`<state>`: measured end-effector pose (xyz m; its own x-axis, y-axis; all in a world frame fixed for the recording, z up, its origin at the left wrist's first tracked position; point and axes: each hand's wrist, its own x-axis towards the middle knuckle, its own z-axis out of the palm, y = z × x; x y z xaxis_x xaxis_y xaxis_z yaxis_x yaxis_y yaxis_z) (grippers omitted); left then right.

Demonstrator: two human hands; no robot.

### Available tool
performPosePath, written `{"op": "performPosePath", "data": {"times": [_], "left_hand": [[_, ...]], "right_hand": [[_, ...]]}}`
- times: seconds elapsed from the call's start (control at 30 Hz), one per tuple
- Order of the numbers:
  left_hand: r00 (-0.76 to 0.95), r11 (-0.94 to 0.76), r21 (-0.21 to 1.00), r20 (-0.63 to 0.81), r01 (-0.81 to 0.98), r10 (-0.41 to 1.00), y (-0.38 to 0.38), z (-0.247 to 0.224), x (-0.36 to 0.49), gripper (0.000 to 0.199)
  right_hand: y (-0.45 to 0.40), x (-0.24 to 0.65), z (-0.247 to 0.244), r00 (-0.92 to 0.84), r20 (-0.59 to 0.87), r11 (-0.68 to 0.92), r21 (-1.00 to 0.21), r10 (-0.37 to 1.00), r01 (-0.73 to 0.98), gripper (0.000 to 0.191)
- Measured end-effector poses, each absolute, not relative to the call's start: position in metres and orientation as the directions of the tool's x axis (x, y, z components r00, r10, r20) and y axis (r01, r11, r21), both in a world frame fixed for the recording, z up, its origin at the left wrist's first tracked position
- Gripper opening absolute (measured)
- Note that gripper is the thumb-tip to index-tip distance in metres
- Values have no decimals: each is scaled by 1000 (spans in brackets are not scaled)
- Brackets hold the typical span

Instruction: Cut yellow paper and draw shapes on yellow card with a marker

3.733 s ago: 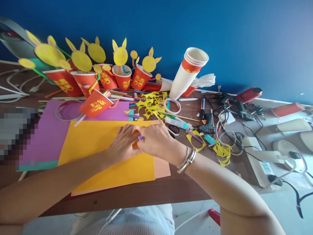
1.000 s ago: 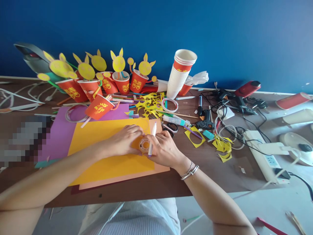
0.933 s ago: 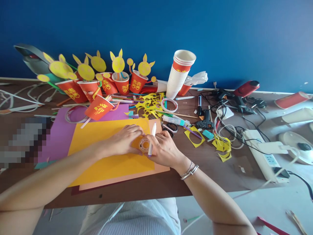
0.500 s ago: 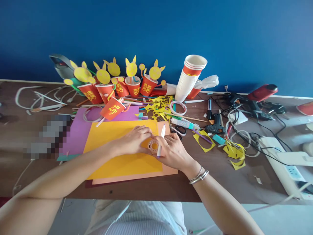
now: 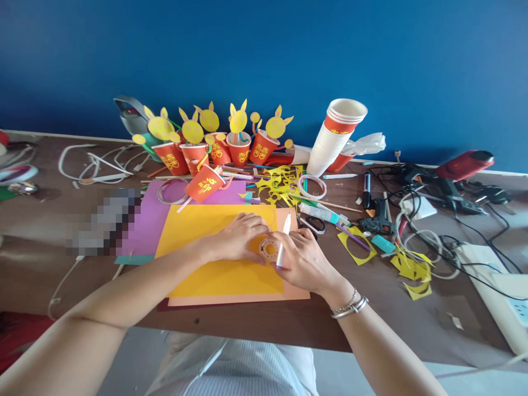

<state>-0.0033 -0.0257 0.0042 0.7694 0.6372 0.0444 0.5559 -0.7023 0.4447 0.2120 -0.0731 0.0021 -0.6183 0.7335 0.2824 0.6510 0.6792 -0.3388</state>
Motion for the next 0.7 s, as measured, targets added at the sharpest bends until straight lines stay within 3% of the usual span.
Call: {"op": "performPosePath", "data": {"times": [0.7], "left_hand": [[765, -711, 447, 84, 543, 638, -27, 2, -5, 56]], "right_hand": [[-73, 211, 2, -612, 280, 673, -332, 740, 661, 41]]}}
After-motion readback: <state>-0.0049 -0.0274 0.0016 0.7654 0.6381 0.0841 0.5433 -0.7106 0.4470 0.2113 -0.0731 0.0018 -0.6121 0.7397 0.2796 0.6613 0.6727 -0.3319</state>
